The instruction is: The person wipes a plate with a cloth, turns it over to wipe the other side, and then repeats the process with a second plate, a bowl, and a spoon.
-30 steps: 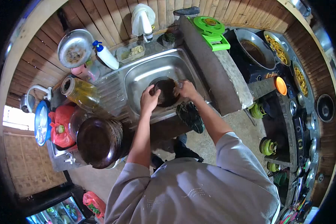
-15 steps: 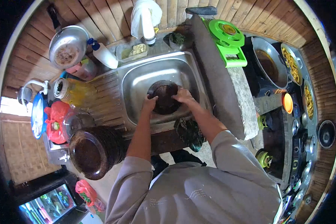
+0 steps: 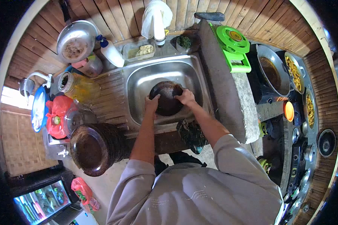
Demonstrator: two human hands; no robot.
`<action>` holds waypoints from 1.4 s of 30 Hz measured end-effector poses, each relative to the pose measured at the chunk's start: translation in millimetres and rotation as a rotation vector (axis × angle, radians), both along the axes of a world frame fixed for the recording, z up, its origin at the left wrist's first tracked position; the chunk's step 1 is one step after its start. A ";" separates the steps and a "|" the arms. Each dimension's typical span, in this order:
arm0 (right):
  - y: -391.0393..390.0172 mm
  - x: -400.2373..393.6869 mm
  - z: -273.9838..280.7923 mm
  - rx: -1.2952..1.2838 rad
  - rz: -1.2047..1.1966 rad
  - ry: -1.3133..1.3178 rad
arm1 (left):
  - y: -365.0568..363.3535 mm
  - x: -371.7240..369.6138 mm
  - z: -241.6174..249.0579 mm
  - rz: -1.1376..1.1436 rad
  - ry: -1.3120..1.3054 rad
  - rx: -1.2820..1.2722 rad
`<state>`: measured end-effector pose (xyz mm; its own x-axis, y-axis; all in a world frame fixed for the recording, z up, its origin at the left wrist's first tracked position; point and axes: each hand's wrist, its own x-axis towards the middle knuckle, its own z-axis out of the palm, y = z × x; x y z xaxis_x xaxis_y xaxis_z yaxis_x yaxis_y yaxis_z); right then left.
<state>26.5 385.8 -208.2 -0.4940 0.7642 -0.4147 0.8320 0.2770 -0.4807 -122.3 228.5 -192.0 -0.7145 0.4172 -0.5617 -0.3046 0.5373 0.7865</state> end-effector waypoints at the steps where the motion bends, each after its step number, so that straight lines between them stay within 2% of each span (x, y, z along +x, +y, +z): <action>1: -5.8 1.2 16.6 0.034 -0.011 0.024 | 0.8 -3.3 -22.9 0.047 0.029 0.059; 2: -10.5 2.3 28.9 0.070 -0.024 0.049 | 2.0 -5.5 -33.7 0.091 0.058 0.121; 3: -13.0 3.6 27.4 0.127 -0.053 0.161 | 2.1 -3.6 -23.5 0.121 0.050 0.163; 5: -19.7 6.1 25.6 0.245 -0.108 0.384 | 0.8 3.3 -2.7 0.181 0.033 0.249; 6: -25.5 7.4 33.1 0.295 -0.125 0.449 | -4.8 15.1 33.7 0.176 0.041 0.316; 9: -50.1 12.9 69.3 0.432 -0.165 0.629 | -12.3 20.6 59.0 0.258 0.065 0.315; 11: -66.1 16.5 89.1 0.506 -0.159 0.728 | -14.9 11.1 42.1 0.264 -0.050 0.502; 13: -80.8 22.1 106.2 0.552 -0.135 0.810 | -21.8 14.0 58.2 0.339 -0.121 0.612; 14: -86.6 24.9 111.1 0.549 -0.125 0.864 | -35.7 25.4 103.1 0.283 -0.166 0.571; 16: -105.6 32.6 125.5 0.546 -0.097 0.948 | -40.2 26.1 100.7 0.295 -0.194 0.747; 18: -125.0 42.4 140.9 0.622 -0.071 0.927 | -44.0 28.0 104.1 0.307 -0.229 0.879; 21: -147.9 57.0 152.7 0.730 -0.036 0.922 | -67.3 39.3 145.3 0.239 -0.460 1.041; 23: -158.9 64.7 150.9 0.809 -0.006 0.946 | -75.7 37.0 140.0 0.145 -0.496 1.004; 25: -170.7 69.4 154.7 0.901 0.036 0.967 | -96.2 50.5 160.5 0.056 -0.516 1.025; 28: -189.0 78.9 160.6 0.945 0.070 0.969 | -118.3 57.4 157.9 0.020 -0.579 1.121; 31: -210.5 88.8 158.2 0.853 0.006 0.977 | -129.6 55.2 141.1 -0.017 -0.677 1.132; 32: -218.7 93.6 156.5 0.847 -0.014 0.947 | -132.9 53.8 132.2 -0.021 -0.723 1.116; 35: -240.5 107.4 157.8 0.830 -0.063 0.858 | -145.6 59.7 119.9 0.091 -0.641 1.092; 39: -243.3 140.7 128.7 0.873 -0.026 0.549 | -162.3 59.5 101.2 0.108 -0.559 1.110; 40: -242.3 149.5 115.7 0.788 -0.056 0.355 | -167.4 61.7 101.8 0.125 -0.520 1.080; 42: -242.3 163.8 98.7 0.727 -0.040 0.194 | -176.7 65.5 106.4 0.160 -0.437 1.019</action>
